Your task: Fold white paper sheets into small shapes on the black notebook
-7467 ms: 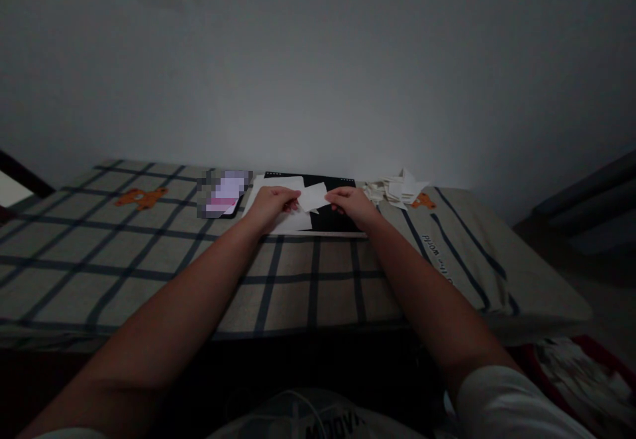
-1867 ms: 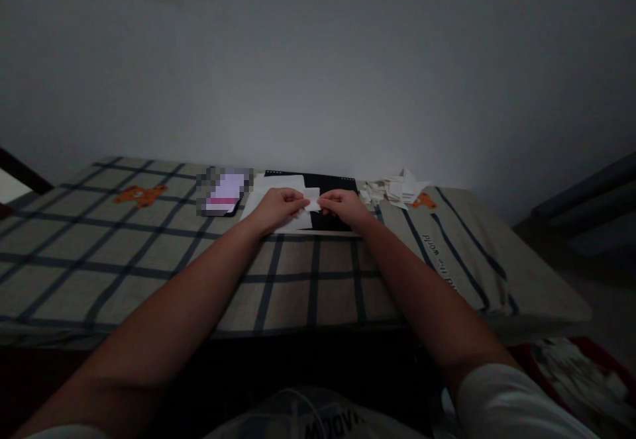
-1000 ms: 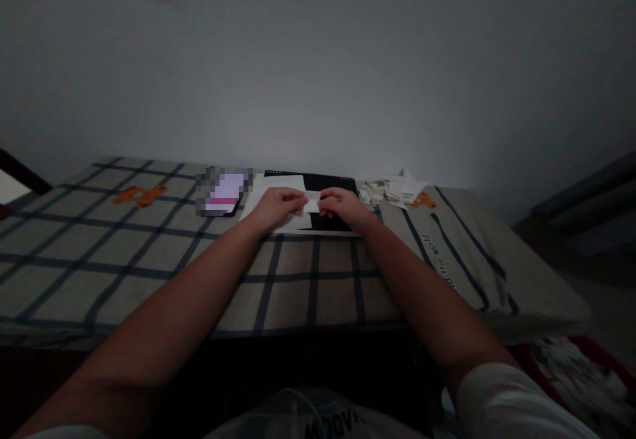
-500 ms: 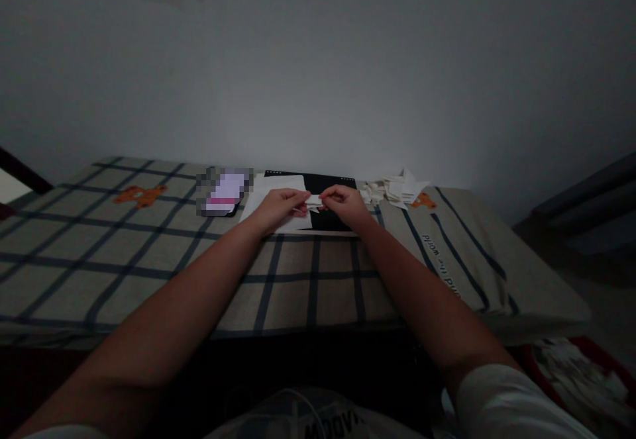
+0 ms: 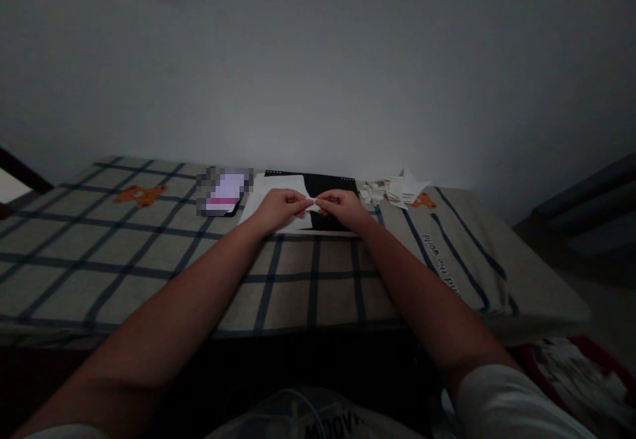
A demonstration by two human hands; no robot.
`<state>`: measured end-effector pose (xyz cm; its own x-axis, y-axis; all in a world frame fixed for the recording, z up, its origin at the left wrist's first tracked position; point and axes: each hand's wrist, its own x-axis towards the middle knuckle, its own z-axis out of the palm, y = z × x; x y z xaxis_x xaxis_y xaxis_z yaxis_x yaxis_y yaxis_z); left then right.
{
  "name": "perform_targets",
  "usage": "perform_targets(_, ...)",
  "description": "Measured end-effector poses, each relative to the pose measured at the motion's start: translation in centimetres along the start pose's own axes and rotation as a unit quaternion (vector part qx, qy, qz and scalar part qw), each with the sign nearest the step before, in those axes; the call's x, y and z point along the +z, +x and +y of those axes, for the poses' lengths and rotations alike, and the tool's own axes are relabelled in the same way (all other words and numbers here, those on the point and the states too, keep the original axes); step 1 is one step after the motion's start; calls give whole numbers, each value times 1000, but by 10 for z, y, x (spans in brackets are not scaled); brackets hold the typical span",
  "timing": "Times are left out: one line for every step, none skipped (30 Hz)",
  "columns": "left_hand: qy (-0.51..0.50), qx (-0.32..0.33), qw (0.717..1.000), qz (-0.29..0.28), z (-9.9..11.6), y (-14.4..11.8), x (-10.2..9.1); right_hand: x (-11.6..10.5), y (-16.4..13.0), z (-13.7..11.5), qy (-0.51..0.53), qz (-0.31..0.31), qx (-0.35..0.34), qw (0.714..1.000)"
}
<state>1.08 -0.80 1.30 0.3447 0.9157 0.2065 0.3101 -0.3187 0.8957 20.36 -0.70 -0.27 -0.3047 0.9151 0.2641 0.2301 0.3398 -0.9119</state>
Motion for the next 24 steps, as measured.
perform_targets(4,4,1000,1,0,0,0,0,0,0,-4,-2,2,1000)
perform_targets(6,7,1000,3,0,0,0,-1,0,0,-6,-4,4,1000)
perform_targets(7,8,1000,5,0,-1,0,-1,0,-1,-8,-6,8,1000)
perform_targets(7,7,1000,6,-1,-1,0,-1,0,-2,-11,-7,13,1000)
perform_targets(5,4,1000,7,-1,0,0,-1,-1,-3,-13,-8,17,1000)
perform_targets(2,1,1000,7,-1,0,1,-1,-1,-4,-13,-10,21,1000)
perform_targets(-2,-2,1000,5,-1,0,1,-1,-2,-4,-13,-12,23,1000)
perform_targets(-4,-6,1000,3,-2,0,1,-1,-2,-4,-12,-15,24,1000)
perform_targets(-6,-9,1000,2,-2,0,1,-1,-2,-4,-11,-18,22,1000)
perform_targets(-7,-10,1000,1,-2,1,1,-1,-2,-4,-10,-20,19,1000)
perform_targets(-9,-11,1000,0,-2,1,1,-1,-2,-3,-8,-22,15,1000)
perform_targets(-11,-11,1000,-1,-3,1,1,-1,-1,-2,-7,-24,12,1000)
perform_targets(-15,-11,1000,-2,-3,1,2,-1,-1,-1,-6,-26,10,1000)
perform_targets(-18,-10,1000,-4,-3,1,2,-1,-1,-1,-5,-27,10,1000)
perform_targets(-20,-9,1000,-5,-4,1,2,-1,-1,-1,-4,-29,10,1000)
perform_targets(-20,-9,1000,-5,-4,1,2,-1,-1,-1,-3,-30,10,1000)
perform_targets(-18,-9,1000,-3,-3,1,2,-1,-1,-1,-3,-29,8,1000)
perform_targets(-16,-10,1000,-1,-3,1,2,-1,-1,-1,-2,-28,7,1000)
perform_targets(-16,-11,1000,0,-3,1,1,-1,-1,-1,-2,-27,5,1000)
perform_targets(-18,-10,1000,-1,-3,0,1,-2,-1,-2,-1,-25,4,1000)
perform_targets(-24,-9,1000,-3,-2,0,1,-2,-1,-2,-1,-24,4,1000)
perform_targets(-32,-8,999,-6,-2,1,1,-2,-1,-2,-2,-23,4,1000)
perform_targets(-41,-6,999,-11,-2,1,0,-2,-1,-3,-2,-22,4,1000)
perform_targets(-47,-4,999,-15,-2,1,0,-2,-1,-3,-3,-21,4,1000)
